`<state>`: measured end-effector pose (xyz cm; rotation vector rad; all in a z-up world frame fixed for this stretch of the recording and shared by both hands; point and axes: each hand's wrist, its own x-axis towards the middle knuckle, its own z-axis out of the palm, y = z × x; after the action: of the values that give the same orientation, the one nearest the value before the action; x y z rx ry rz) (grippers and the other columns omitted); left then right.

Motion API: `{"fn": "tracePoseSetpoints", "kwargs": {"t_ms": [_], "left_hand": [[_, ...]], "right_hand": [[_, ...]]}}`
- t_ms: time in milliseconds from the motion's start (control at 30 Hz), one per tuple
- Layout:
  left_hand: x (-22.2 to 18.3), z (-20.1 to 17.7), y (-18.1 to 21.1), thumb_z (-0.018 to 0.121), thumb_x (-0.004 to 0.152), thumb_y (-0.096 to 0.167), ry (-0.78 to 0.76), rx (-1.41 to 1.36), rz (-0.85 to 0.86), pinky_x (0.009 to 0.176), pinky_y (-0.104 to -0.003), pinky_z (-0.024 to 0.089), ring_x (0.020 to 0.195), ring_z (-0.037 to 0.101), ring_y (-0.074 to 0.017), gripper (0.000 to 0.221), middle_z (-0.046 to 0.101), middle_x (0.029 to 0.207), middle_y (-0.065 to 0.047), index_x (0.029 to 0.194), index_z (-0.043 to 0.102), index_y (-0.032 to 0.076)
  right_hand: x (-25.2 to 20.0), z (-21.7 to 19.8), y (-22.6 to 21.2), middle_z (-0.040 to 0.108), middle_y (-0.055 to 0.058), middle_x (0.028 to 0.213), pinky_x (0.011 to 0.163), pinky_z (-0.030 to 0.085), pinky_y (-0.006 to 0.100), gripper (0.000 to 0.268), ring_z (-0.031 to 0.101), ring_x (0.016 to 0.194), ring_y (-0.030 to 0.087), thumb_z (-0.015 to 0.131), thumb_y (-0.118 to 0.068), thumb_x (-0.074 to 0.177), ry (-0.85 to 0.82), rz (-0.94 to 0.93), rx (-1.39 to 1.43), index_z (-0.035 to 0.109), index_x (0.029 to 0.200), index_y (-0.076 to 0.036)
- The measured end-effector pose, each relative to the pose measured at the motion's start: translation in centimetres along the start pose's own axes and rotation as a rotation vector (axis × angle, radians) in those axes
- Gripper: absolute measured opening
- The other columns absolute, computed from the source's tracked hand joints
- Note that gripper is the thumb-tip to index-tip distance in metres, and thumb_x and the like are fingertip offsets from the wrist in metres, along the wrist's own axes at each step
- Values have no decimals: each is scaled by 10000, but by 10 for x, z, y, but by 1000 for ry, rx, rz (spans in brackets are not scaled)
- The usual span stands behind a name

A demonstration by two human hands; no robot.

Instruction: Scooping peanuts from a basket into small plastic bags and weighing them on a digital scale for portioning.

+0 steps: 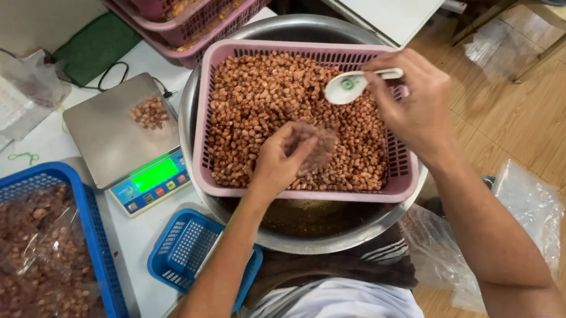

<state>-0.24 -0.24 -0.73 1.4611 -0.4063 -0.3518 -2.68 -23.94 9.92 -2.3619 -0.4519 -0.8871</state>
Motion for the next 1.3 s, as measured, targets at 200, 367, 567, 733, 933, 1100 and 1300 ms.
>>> {"fn": "tracePoseSetpoints", "kwargs": {"t_ms": [200,367,567,733,933,1100,1300], "left_hand": [[-18,-37,56,759,940,213,290,115,164,800,-334,631,867,782,-196,68,794,916,-50,1008,761,210],[15,-195,1,745,989,130,592,219,400,953,-356,541,1009,694,-177,89,753,1035,-72,1074,718,121],[-15,-268,-60,708,927,101,799,1134,174,911,-576,490,1019,675,-432,205,708,1029,-173,1125,655,98],[-20,-245,-67,707,912,57,680,1555,510,1189,-648,177,1481,426,-359,217,655,1374,-115,1117,732,127],[-12,-245,-29,652,1078,154,752,942,571,960,-453,489,1053,685,-352,83,712,1063,-127,1063,694,84],[-35,-201,-19,468,1137,258,568,-366,138,1068,-379,588,1075,764,-227,173,719,1137,-77,1303,417,266],[-77,-81,76,844,763,-46,188,-338,-65,669,-242,635,744,763,-146,444,764,931,-61,1118,641,127]], "right_hand": [[-19,10,4,699,173,901,771,558,440,22,714,882,400,765,-51,1004,-87,58,-92,754,1006,-32],[-56,53,28,734,150,896,798,546,421,69,722,889,375,767,-20,928,-162,130,-14,773,972,-73],[-77,79,23,749,161,868,762,557,418,89,730,866,368,772,-39,873,-240,285,74,780,955,-72],[-70,65,15,753,191,861,703,565,394,135,744,871,345,750,-34,882,-257,491,171,799,1004,-67],[-51,47,-10,733,247,839,638,585,352,112,751,772,294,727,2,937,-185,602,324,763,1039,29],[-62,58,-6,757,137,817,698,577,353,105,761,829,293,759,-33,905,-166,541,158,801,997,-60],[-82,83,1,769,90,808,741,567,361,117,757,825,261,762,-124,878,-194,571,114,801,987,-141]]}}
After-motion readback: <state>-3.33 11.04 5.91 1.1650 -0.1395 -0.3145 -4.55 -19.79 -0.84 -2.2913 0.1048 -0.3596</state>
